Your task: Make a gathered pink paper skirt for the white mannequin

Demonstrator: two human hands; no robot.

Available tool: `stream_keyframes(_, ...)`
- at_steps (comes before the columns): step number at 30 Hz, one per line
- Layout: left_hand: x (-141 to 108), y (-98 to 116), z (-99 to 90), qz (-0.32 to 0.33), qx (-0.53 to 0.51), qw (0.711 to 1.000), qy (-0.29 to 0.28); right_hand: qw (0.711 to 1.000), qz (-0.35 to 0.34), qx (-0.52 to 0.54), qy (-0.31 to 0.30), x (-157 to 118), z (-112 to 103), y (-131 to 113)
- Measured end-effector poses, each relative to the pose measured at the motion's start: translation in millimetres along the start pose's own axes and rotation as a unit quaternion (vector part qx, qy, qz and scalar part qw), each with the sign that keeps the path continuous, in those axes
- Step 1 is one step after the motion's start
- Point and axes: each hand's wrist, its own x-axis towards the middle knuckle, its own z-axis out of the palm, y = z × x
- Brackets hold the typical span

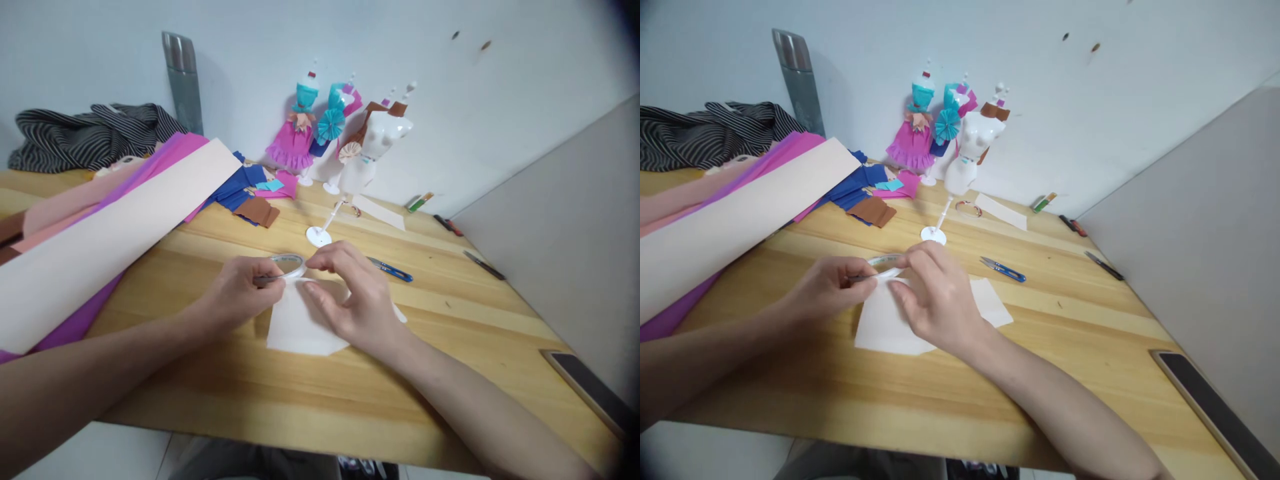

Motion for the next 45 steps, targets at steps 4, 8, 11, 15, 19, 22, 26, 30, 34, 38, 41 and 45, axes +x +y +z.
stream_keyframes(4,4.4,-0.3,-2.6,-0.021,-0.018,1.000,-0.002,0.982,-0.183,-0.042,0.001,-7.9,5.3,-8.9)
stream_keyframes(8,7.4,-0.2,-6.2,-0.013,0.009,1.000,0.013,0.953,-0.257,-0.140,-0.081,-18.6,21.9,-21.5)
stream_keyframes(11,8.2,1.5,-8.7,-0.019,0.011,1.000,0.002,0.944,-0.252,-0.201,-0.070,-22.2,31.2,-22.9)
stream_keyframes(15,7.5,3.5,-11.1,-0.026,0.017,0.999,-0.022,0.940,-0.257,-0.212,-0.066,-22.2,32.2,-18.8)
stream_keyframes(19,6.9,2.1,-12.5,-0.016,0.030,0.999,-0.010,0.940,-0.278,-0.186,-0.072,-22.8,31.2,-18.9)
stream_keyframes(22,7.8,0.7,-13.0,-0.011,0.038,0.999,0.003,0.942,-0.289,-0.145,-0.090,-25.0,36.6,-18.1)
stream_keyframes(26,9.3,1.0,-13.1,-0.008,0.037,0.999,0.001,0.934,-0.312,-0.082,-0.153,-29.0,44.4,-12.7)
stream_keyframes(30,8.9,1.3,-13.3,-0.002,0.048,0.999,0.002,0.958,-0.275,-0.023,-0.083,-27.7,37.0,-9.2)
stream_keyframes(34,6.5,1.6,-13.7,0.022,0.071,0.997,-0.001,0.997,-0.063,0.011,0.047,-15.8,18.8,-0.4)
stream_keyframes(38,4.3,2.5,-13.2,0.048,0.089,0.995,0.006,0.980,0.166,0.093,0.059,-4.6,11.6,20.1)
stream_keyframes(41,3.9,2.1,-12.4,0.061,0.102,0.993,0.012,0.966,0.217,0.143,0.009,-2.8,15.1,29.8)
stream_keyframes(45,4.9,0.0,-11.4,0.068,0.100,0.992,0.016,0.955,0.222,0.190,-0.052,-1.6,16.4,24.5)
